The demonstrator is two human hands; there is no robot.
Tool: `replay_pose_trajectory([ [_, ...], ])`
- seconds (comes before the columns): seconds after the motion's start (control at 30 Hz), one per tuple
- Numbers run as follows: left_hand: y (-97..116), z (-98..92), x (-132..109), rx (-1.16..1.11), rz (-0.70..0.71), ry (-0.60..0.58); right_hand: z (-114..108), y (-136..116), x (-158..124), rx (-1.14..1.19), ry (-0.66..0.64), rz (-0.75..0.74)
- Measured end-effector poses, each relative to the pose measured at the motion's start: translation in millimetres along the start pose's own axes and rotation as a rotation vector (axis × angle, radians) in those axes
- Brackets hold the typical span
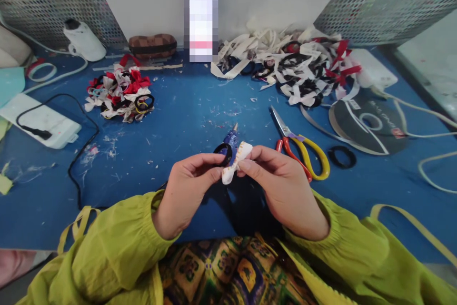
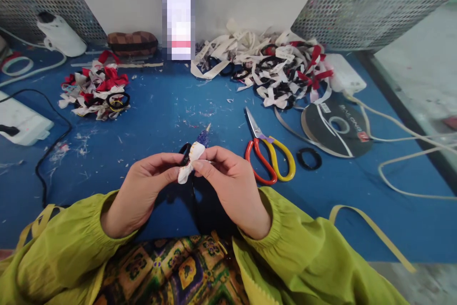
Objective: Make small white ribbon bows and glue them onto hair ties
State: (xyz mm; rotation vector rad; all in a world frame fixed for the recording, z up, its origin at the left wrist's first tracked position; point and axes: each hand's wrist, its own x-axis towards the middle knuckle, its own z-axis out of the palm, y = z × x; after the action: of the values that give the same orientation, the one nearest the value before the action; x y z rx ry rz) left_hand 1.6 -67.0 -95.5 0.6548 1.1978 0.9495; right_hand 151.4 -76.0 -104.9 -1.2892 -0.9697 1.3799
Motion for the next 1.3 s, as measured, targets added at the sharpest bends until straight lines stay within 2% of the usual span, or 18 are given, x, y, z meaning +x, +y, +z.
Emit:
replay_pose_trajectory([
  [0.13, -1.0, -0.8, -0.6, 0.050, 0.031, 0.004, 0.9, 0.3, 0.6, 0.029, 0.031, 0.002],
  [0.5, 0.6, -1.7, -3.4, 0.274, 0.182, 0.014, 3.7, -0.4, 0.6, 0.064, 0.002, 0.016],
  [0.9, -1.2, -3.7, -2.1, 0.407, 0.436, -0.025, 2.6, -0.6, -0.9, 0.057, -0.010, 0.018],
  [1.3, -0.9, -3.5, -3.0, 0.399, 0.475, -0.048, 0.8, 3.1, -0.7, 0.021, -0.032, -0.017],
])
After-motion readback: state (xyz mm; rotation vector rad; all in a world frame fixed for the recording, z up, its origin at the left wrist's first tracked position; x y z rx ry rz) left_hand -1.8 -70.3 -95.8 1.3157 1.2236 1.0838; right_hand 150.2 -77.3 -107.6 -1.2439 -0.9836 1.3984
